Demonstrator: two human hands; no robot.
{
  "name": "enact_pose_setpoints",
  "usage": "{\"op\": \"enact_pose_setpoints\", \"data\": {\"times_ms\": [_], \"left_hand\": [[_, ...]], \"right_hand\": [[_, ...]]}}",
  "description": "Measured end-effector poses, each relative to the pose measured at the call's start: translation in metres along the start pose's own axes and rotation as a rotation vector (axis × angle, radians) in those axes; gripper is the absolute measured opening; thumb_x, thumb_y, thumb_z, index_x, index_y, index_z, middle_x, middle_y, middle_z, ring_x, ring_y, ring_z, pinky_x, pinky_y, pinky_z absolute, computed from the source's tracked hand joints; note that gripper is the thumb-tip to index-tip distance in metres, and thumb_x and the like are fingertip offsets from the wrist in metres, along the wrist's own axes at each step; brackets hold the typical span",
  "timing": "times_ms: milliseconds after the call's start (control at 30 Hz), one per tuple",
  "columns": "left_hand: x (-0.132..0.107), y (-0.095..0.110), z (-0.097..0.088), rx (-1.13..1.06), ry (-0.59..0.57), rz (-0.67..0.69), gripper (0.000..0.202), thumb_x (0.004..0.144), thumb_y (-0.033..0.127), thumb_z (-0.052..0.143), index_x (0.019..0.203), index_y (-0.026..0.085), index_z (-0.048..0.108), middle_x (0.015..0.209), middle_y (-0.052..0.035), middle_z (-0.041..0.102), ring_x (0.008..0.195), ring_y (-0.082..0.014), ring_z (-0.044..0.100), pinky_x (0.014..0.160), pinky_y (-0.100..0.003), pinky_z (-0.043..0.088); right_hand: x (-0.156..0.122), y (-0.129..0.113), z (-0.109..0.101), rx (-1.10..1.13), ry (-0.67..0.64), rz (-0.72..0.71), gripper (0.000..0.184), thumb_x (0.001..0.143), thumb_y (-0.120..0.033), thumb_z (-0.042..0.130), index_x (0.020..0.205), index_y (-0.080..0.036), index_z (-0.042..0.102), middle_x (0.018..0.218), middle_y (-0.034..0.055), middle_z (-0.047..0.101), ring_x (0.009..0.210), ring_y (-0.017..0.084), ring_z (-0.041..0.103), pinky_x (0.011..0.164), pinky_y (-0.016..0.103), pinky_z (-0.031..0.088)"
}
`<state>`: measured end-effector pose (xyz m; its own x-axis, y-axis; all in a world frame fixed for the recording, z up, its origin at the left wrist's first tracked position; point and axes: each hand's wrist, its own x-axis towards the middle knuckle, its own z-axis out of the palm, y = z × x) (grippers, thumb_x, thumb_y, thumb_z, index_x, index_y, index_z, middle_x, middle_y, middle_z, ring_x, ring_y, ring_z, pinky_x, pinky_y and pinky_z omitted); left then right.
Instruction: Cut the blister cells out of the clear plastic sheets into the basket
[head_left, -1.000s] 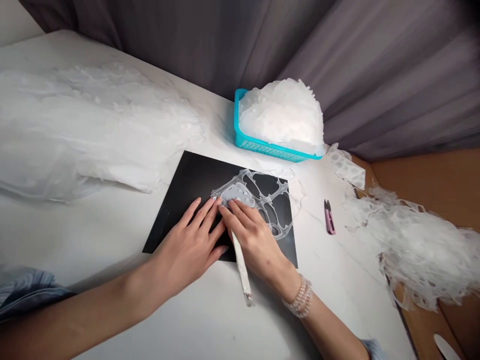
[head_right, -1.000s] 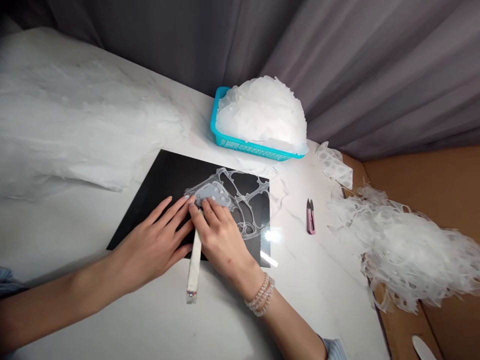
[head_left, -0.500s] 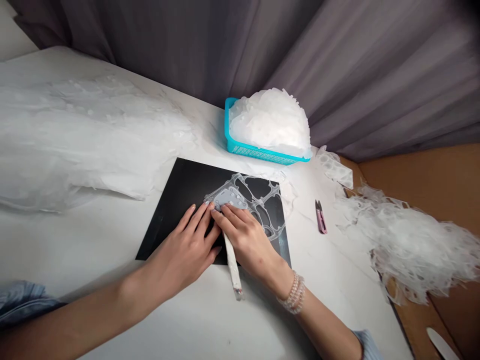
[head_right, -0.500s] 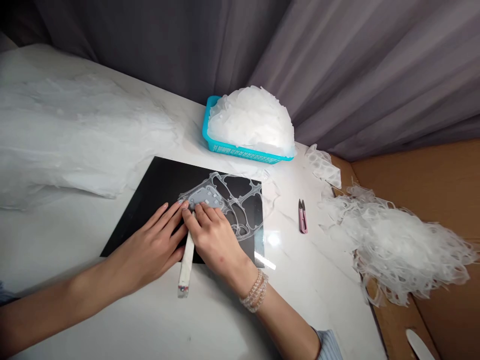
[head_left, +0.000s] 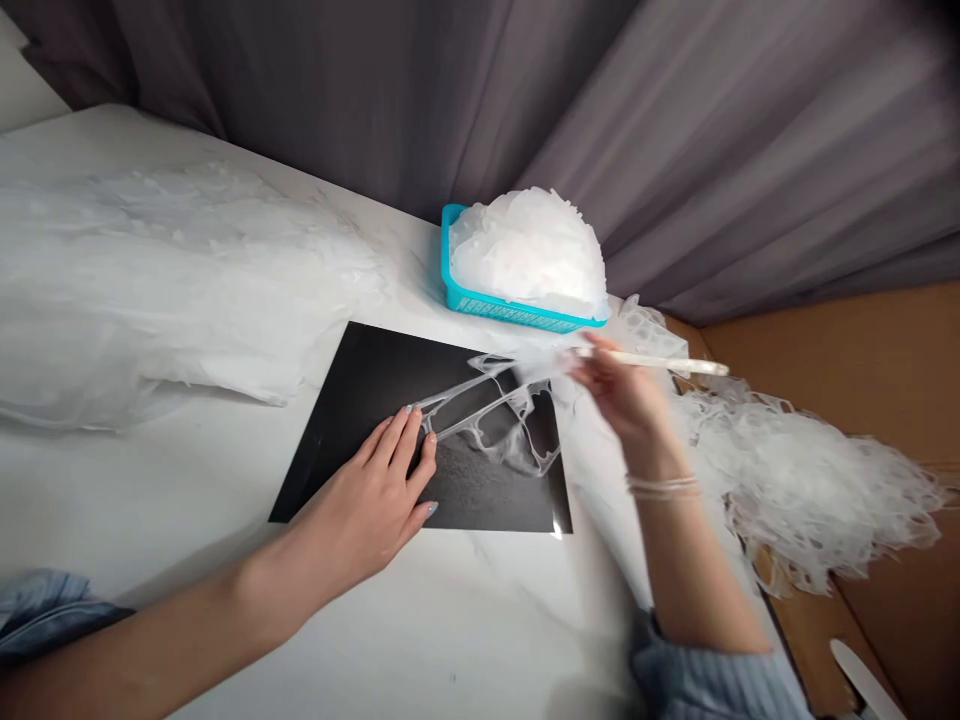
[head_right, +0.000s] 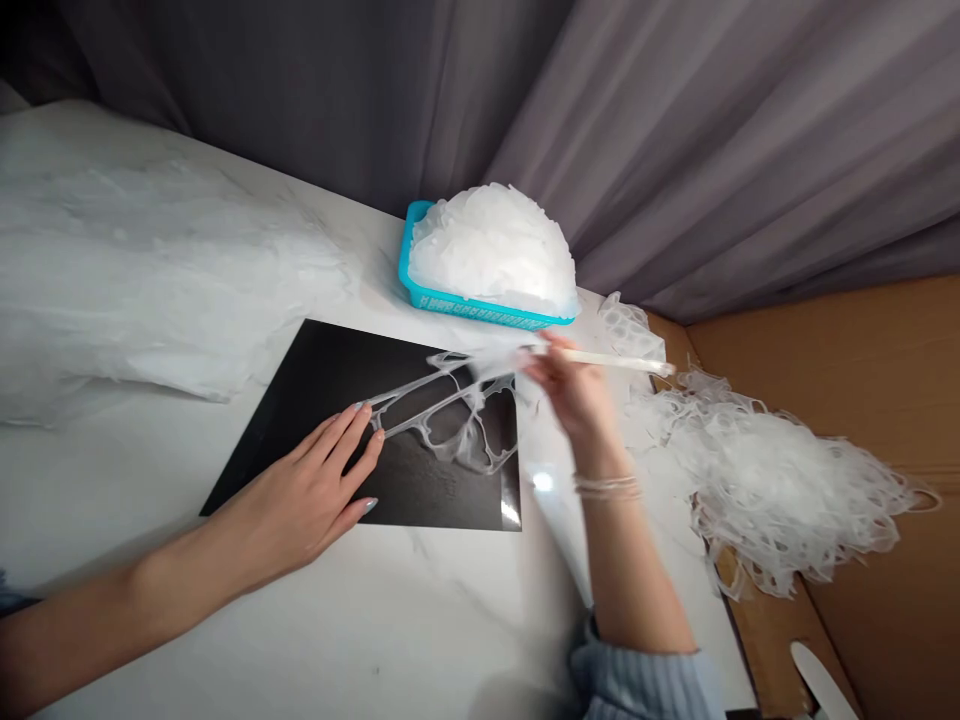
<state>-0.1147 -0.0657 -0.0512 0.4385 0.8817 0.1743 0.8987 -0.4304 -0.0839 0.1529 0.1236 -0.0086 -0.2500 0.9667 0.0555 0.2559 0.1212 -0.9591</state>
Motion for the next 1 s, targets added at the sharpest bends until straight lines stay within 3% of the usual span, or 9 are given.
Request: {"op": "enact_pose_setpoints", "data": {"times_ms": [133,233,333,433,567,633,767,900,1000], "left_hand": [[0.001,0.001,0.000,-0.006,-0.003,0.010,0.058,0.097,0.041,0.043,0.135,-0.001,0.053,0.142,-0.0320,0.047,0.139,-0.0429,0.038,0.111,-0.053,0.037],[0.002,0.001,-0.001,-0.037,0.018,-0.015,0.053,0.097,0.039,0.043,0.133,0.002,0.057,0.140,-0.0292,0.051,0.136,-0.0417,0.041,0.110,-0.053,0.039],[0.005,-0.004,-0.005,-0.117,0.078,-0.031,0.042,0.098,0.028,0.040,0.124,0.006,0.064,0.132,-0.0227,0.060,0.131,-0.0382,0.048,0.109,-0.055,0.040],[0.011,-0.013,-0.015,-0.378,0.135,-0.041,0.038,0.095,0.011,0.035,0.106,0.011,0.071,0.121,-0.0150,0.067,0.131,-0.0344,0.048,0.111,-0.053,0.038],[0.025,-0.018,-0.037,-0.901,0.184,-0.335,0.036,0.094,0.014,0.037,0.118,0.017,0.063,0.134,-0.0108,0.059,0.125,-0.0282,0.055,0.105,-0.047,0.048],[0.033,-0.016,-0.050,-1.277,0.083,-0.451,0.035,0.097,0.026,0.044,0.129,0.022,0.056,0.135,-0.0081,0.059,0.120,-0.0246,0.060,0.101,-0.042,0.052],[0.042,-0.008,-0.067,-2.130,-0.167,-0.442,0.049,0.091,0.037,0.063,0.135,0.020,0.053,0.125,-0.0077,0.068,0.120,-0.0225,0.061,0.106,-0.039,0.048],[0.041,-0.006,-0.067,-2.305,-0.125,-0.524,0.044,0.087,0.029,0.070,0.128,0.017,0.059,0.108,-0.0074,0.074,0.104,-0.0174,0.069,0.099,-0.033,0.053],[0.039,-0.008,-0.065,-2.315,-0.098,-0.543,0.032,0.088,0.027,0.069,0.118,0.018,0.066,0.100,-0.0055,0.076,0.098,-0.0143,0.070,0.094,-0.028,0.055]], "right_hand": [[0.008,0.011,-0.108,0.043,0.159,0.019,0.022,0.091,-0.029,0.061,0.071,-0.022,0.068,0.063,0.0075,0.071,0.067,0.022,0.075,0.061,0.031,0.060],[-0.020,0.013,-0.134,0.107,0.232,0.030,0.011,0.088,-0.032,0.064,0.080,-0.029,0.070,0.070,0.0042,0.074,0.076,0.022,0.076,0.063,0.030,0.063],[-0.045,0.006,-0.118,0.205,0.273,0.079,0.012,0.085,-0.030,0.065,0.095,-0.028,0.070,0.084,0.0040,0.077,0.091,0.020,0.075,0.079,0.030,0.063],[-0.057,-0.016,-0.077,0.425,0.264,0.208,0.017,0.082,-0.027,0.067,0.098,-0.024,0.070,0.095,0.0073,0.077,0.102,0.022,0.072,0.091,0.036,0.059],[-0.067,-0.055,-0.020,0.726,0.102,0.355,0.014,0.083,-0.022,0.066,0.096,-0.023,0.072,0.085,0.0044,0.078,0.100,0.020,0.073,0.097,0.037,0.056],[-0.073,-0.071,0.000,0.788,-0.011,0.366,0.013,0.084,-0.022,0.066,0.095,-0.024,0.073,0.077,0.0007,0.077,0.095,0.019,0.074,0.097,0.037,0.056],[-0.080,-0.089,0.025,0.813,-0.206,0.370,0.013,0.084,-0.023,0.067,0.095,-0.025,0.074,0.077,-0.0008,0.077,0.086,0.017,0.075,0.090,0.034,0.060],[-0.080,-0.096,0.033,0.790,-0.292,0.375,0.015,0.086,-0.020,0.065,0.096,-0.024,0.075,0.079,-0.0014,0.077,0.075,0.013,0.075,0.080,0.025,0.062],[-0.079,-0.099,0.034,0.732,-0.320,0.356,0.016,0.088,-0.023,0.063,0.098,-0.024,0.075,0.092,0.0015,0.078,0.082,0.014,0.075,0.080,0.024,0.062]]}}
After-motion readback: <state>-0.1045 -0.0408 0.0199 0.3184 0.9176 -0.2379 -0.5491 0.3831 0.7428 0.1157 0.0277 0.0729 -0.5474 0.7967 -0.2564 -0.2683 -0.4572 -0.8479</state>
